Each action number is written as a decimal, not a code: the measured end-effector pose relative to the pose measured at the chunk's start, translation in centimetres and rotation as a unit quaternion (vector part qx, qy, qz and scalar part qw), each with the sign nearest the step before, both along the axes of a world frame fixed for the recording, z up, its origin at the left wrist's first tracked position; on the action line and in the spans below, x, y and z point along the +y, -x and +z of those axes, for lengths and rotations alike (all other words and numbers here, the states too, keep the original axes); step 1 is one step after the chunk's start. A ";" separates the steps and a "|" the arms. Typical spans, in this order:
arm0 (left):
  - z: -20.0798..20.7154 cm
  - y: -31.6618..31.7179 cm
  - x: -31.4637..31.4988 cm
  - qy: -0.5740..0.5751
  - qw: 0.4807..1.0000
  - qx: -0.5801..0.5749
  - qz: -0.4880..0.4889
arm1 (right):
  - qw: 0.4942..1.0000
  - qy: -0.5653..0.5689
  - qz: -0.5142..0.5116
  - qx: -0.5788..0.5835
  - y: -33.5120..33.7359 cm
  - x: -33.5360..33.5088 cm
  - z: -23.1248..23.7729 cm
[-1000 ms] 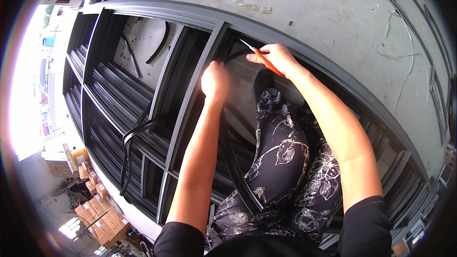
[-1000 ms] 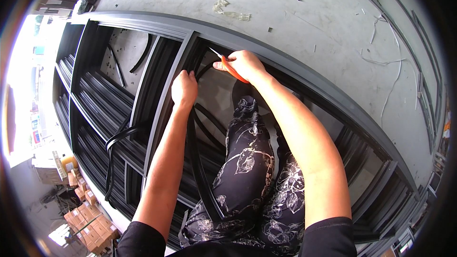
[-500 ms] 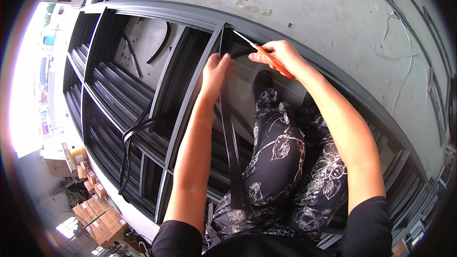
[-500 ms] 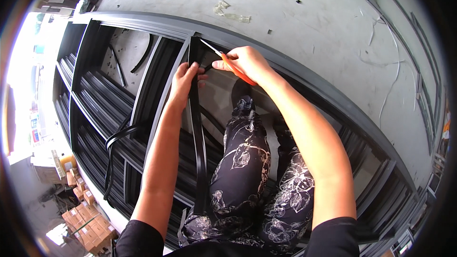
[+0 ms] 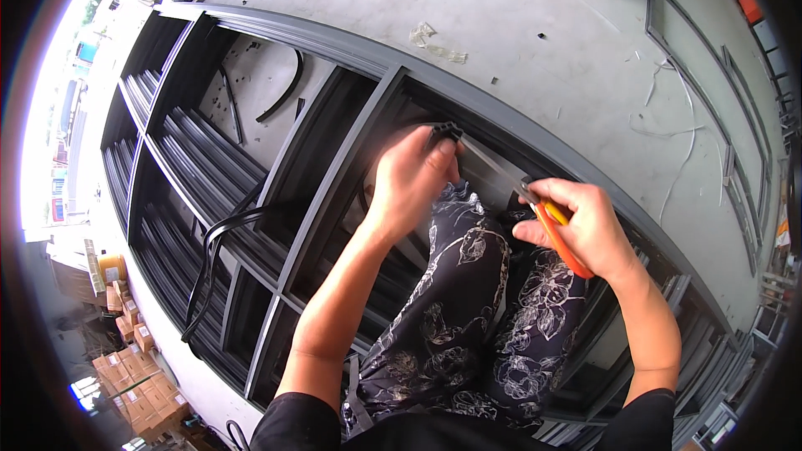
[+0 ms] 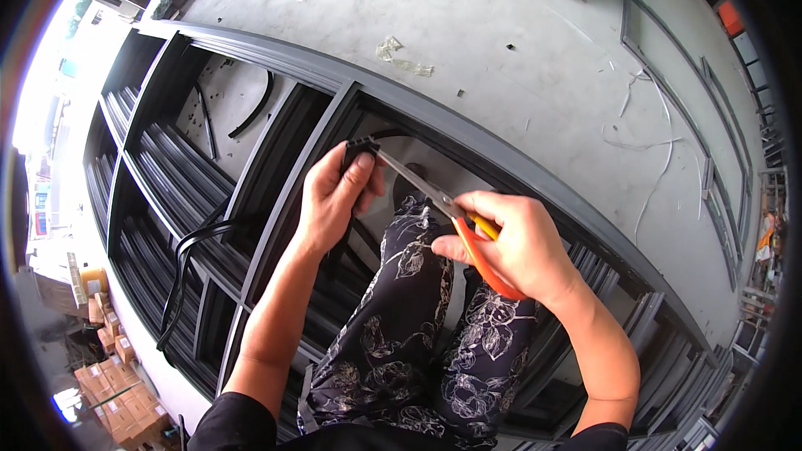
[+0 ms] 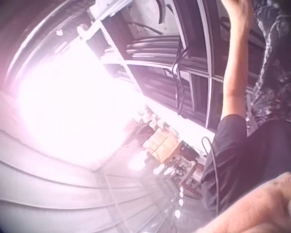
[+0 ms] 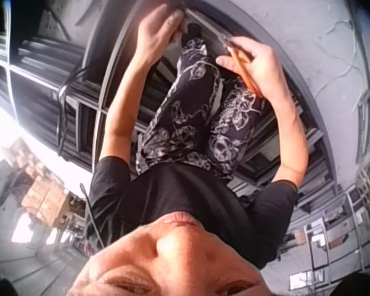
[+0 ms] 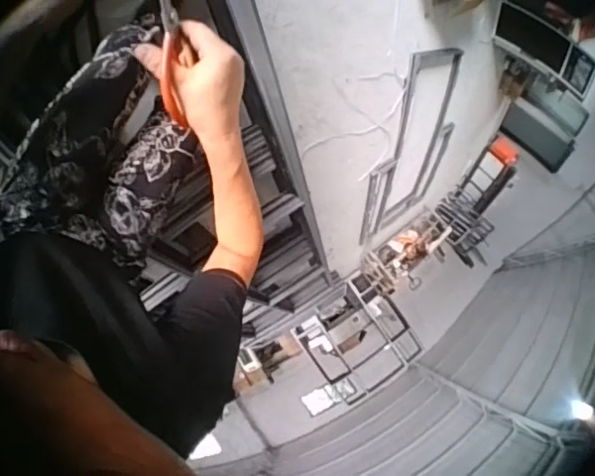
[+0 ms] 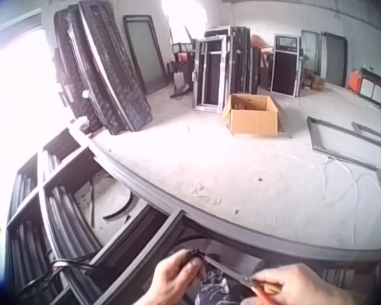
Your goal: The person is applying a rubber sealing strip to a metal window frame and cutting it to size using scissors.
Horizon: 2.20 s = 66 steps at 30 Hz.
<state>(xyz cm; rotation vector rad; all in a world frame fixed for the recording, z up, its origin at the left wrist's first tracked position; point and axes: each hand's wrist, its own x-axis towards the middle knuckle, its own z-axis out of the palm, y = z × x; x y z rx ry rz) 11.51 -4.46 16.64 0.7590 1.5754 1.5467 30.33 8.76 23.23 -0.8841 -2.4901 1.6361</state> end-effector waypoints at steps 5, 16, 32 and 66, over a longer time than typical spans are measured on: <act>1.8 -1.7 -1.7 0.063 0.996 -0.065 -0.023 | 0.999 -0.031 0.017 -0.006 -2.2 -1.1 0.8; 1.6 -3.6 -3.2 0.083 0.996 -0.041 -0.018 | 1.000 -0.003 0.019 -0.016 -3.9 -2.7 0.5; 2.3 -3.5 -3.6 0.109 0.989 -0.047 -0.091 | 0.997 0.043 0.043 -0.045 -5.1 -2.5 0.8; 2.8 -2.3 -5.2 0.056 0.863 -0.448 -0.228 | 0.997 0.041 0.064 -0.010 -7.6 -3.8 0.9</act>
